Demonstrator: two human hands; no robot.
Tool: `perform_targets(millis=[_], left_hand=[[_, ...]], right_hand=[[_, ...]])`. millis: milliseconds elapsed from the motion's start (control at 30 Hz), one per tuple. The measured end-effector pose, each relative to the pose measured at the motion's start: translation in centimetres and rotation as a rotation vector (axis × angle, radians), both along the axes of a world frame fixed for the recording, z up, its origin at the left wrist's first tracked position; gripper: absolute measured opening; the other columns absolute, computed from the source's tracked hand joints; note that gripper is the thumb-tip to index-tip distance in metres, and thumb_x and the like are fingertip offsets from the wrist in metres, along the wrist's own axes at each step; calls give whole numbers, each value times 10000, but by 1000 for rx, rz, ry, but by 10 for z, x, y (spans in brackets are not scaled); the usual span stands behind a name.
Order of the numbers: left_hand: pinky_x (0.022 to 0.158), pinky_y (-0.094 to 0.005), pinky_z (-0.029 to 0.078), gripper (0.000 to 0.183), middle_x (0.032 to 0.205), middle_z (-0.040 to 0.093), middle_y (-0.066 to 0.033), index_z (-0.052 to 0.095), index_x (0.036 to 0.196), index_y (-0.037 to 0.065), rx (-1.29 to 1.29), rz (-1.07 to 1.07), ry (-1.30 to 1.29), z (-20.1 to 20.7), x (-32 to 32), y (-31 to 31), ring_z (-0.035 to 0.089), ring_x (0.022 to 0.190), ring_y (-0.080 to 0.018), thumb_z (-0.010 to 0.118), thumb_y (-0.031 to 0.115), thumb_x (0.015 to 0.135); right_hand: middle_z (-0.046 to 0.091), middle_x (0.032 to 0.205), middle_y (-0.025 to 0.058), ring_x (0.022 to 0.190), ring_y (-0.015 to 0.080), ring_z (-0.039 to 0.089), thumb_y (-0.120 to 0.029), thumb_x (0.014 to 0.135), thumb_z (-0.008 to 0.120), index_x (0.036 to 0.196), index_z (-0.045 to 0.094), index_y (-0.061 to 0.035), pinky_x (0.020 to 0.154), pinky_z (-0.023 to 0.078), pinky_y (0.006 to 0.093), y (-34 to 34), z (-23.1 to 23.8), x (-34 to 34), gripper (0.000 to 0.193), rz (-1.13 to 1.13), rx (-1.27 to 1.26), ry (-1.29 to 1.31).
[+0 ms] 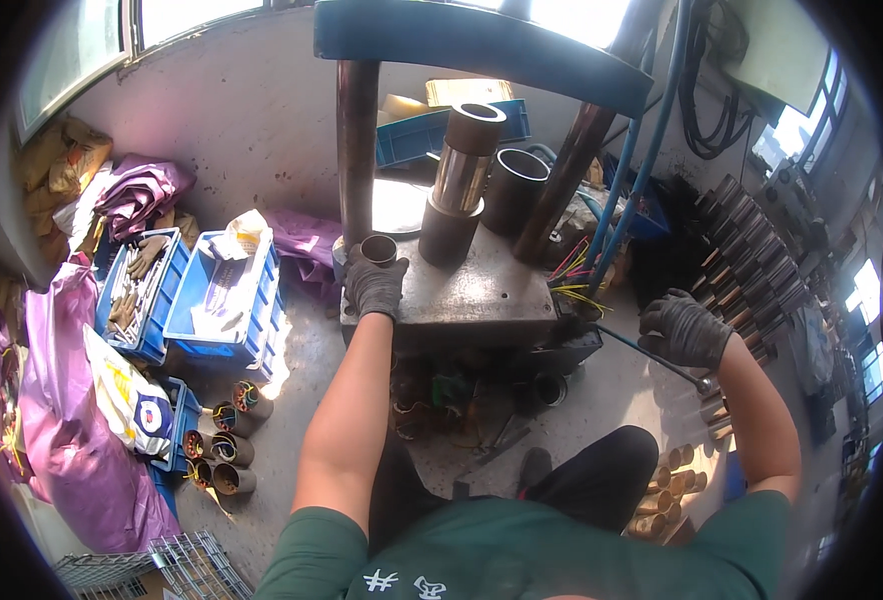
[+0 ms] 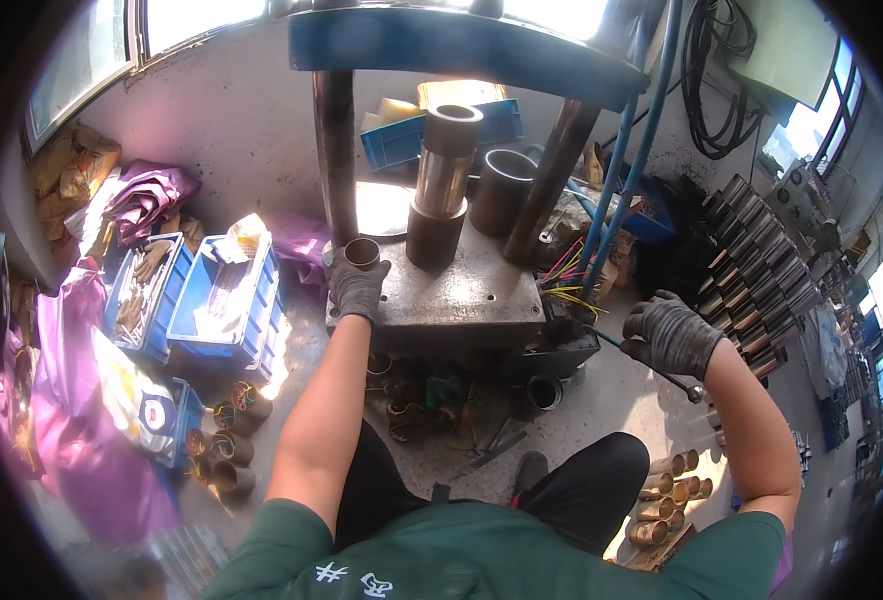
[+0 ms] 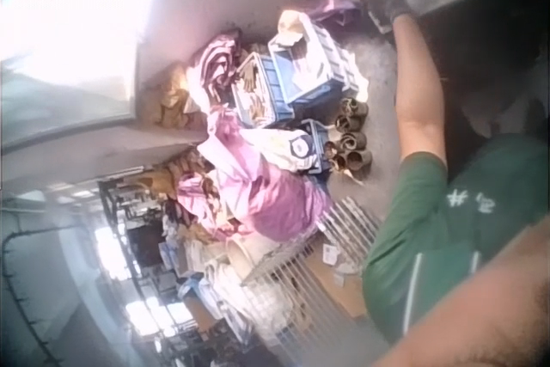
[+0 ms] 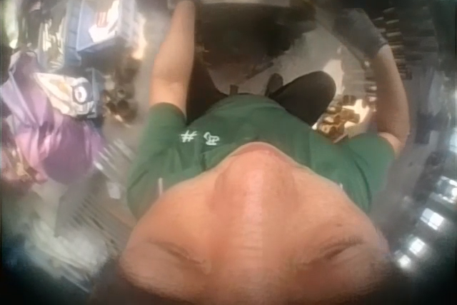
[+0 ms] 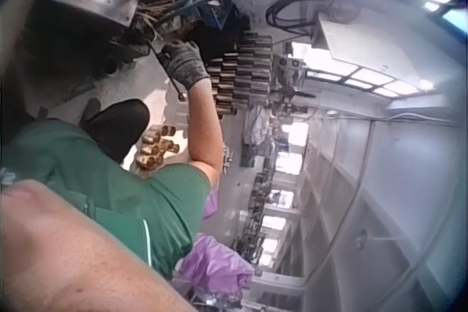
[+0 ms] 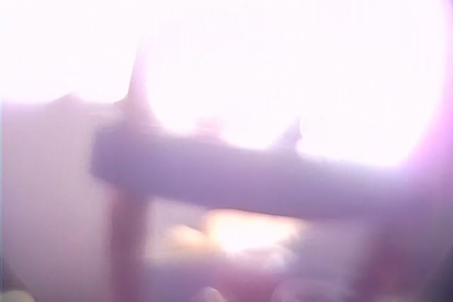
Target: The person picks up metal sleeves and inserts them into a hydraulic press machine, operating the lever to press the sleeves onto a metal shaft, and then removes the assembly to check it.
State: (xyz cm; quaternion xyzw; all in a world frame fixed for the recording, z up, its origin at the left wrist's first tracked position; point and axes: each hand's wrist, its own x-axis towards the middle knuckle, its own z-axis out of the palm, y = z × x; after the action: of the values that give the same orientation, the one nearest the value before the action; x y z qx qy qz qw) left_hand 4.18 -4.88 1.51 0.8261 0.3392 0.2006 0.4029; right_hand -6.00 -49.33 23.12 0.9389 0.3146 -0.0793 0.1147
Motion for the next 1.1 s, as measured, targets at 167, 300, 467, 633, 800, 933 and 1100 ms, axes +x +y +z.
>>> perform_targets(millis=[167, 300, 467, 633, 800, 933, 1100], left_hand=[[1010, -461, 535, 665, 1184, 717, -119, 681, 1215, 191, -78, 19, -98, -8, 6, -9, 675, 1149, -331, 916, 360, 616], [941, -390, 562, 733, 1133, 709, -123, 626, 1197, 72, -358, -161, -521, -22, 8, -19, 691, 1065, -263, 968, 273, 581], [952, -338, 547, 665, 1226, 606, -46, 519, 1283, 102, -744, -552, -977, -3, -20, -71, 615, 1136, -191, 900, 97, 737], [915, -348, 565, 660, 1218, 589, -44, 489, 1334, 101, -701, -607, -1066, 62, -21, -86, 610, 1109, -175, 816, -21, 775], [743, -283, 521, 274, 900, 645, -8, 634, 1090, 26, -504, -688, -1324, 157, 31, -102, 638, 827, -133, 733, 30, 835], [726, -260, 520, 154, 837, 633, -7, 647, 1030, 17, -269, -789, -1365, 182, 82, -89, 623, 775, -123, 688, -20, 886], [745, -259, 530, 137, 859, 656, -13, 665, 1037, -7, -139, -750, -1337, 197, 118, -83, 637, 790, -129, 692, -28, 905]], right_hand=[[716, 961, 88, 983, 305, 673, -230, 851, 701, 907, 757, -108, 1134, 348, 537, -74, -17, -47, 146, -214, -21, -24], [713, 991, 78, 1001, 311, 676, -122, 815, 708, 952, 718, -116, 1169, 305, 568, -90, -53, -62, 137, -268, 269, -269], [706, 1010, 117, 965, 329, 677, -92, 753, 827, 951, 670, -61, 985, 498, 464, -94, -52, -51, 254, 2, 591, -733], [662, 907, 139, 828, 341, 635, -346, 868, 801, 932, 673, -43, 743, 531, 444, -66, -17, -20, 336, 39, 871, -858], [646, 865, 155, 799, 351, 633, -523, 937, 685, 958, 679, -30, 739, 525, 439, -71, 1, 30, 493, -73, 908, -888], [700, 982, 178, 901, 351, 684, -290, 958, 711, 1034, 699, -21, 839, 548, 411, -65, 11, 62, 280, -364, 830, -788], [713, 1042, 183, 957, 381, 685, -198, 963, 684, 1072, 706, -43, 860, 561, 430, -64, 11, 69, 191, -408, 792, -773]])
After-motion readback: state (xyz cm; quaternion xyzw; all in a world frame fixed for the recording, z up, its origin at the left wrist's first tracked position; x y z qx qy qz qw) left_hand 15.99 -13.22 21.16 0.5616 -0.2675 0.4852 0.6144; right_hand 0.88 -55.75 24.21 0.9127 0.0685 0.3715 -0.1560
